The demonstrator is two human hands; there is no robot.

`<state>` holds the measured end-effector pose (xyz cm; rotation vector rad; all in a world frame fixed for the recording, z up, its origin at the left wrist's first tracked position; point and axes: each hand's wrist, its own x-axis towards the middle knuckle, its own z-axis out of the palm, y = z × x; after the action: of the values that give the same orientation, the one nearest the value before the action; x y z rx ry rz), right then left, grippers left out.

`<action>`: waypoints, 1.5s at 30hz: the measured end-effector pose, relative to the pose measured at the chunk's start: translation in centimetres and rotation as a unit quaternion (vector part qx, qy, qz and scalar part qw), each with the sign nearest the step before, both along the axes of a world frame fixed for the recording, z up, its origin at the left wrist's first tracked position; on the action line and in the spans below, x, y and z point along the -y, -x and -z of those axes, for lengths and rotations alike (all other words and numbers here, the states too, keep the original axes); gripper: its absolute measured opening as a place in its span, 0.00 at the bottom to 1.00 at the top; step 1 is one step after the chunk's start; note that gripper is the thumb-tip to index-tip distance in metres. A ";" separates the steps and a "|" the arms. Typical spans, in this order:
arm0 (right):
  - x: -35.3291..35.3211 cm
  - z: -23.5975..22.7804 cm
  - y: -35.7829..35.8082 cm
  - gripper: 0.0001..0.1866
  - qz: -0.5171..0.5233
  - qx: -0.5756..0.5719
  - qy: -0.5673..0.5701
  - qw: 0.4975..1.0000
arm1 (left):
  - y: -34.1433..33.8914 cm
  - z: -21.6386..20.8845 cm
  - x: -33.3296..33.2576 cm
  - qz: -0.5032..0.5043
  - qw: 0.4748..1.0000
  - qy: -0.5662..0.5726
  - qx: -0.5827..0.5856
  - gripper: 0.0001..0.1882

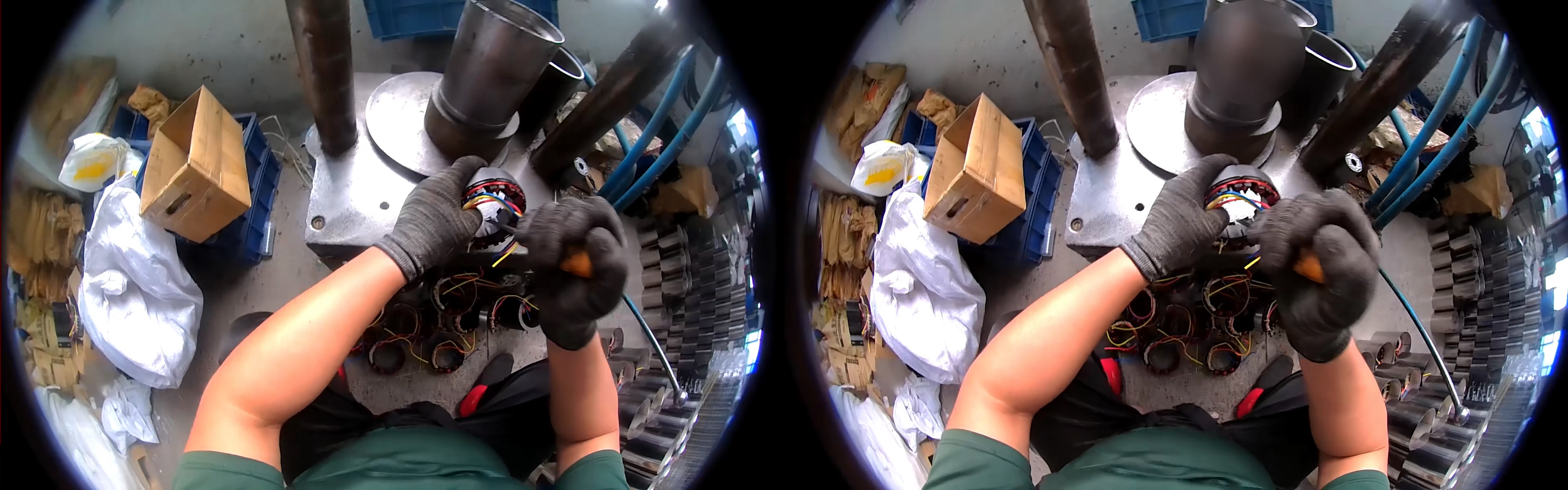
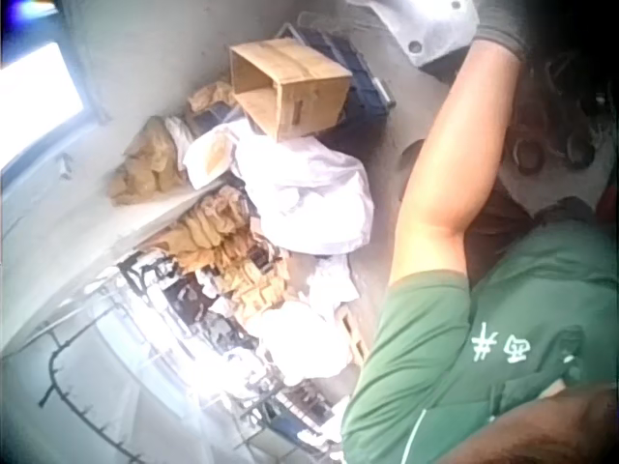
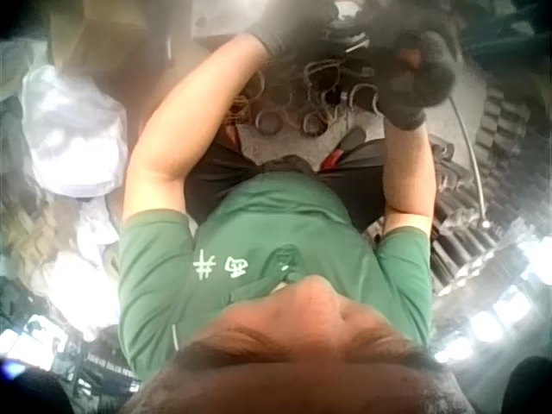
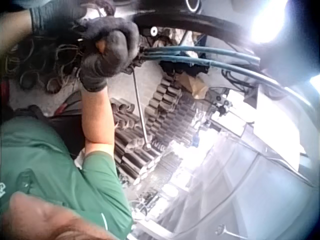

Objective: The person places a metal casing into a hydraulic press, inserts a wire-wound stator core into the casing, and uses a screwdriver to tuck loose wires into the core before operating the press to secure the assembly.

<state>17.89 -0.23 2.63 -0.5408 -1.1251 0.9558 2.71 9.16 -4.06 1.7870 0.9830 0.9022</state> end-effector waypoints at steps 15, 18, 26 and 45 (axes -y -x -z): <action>-0.5 1.1 -0.6 0.14 -0.006 0.012 0.025 1.000 | 0.2 0.1 0.1 -0.007 0.999 -0.036 -0.007 0.35; 0.3 -0.6 -1.0 0.14 -0.031 -0.040 -0.010 0.999 | -0.2 0.0 0.0 0.002 0.999 -0.037 -0.016 0.35; -0.2 0.0 -1.4 0.15 -0.042 -0.061 -0.004 0.997 | -0.1 -0.4 0.3 0.003 0.999 -0.043 -0.022 0.35; 0.1 2.5 -1.6 0.17 0.003 0.043 0.085 0.995 | -0.5 -0.4 0.4 0.015 0.999 -0.038 -0.015 0.33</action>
<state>19.49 -0.30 0.15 -0.7284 -1.1246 1.0373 3.20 8.71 -3.64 1.8792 0.9509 0.9070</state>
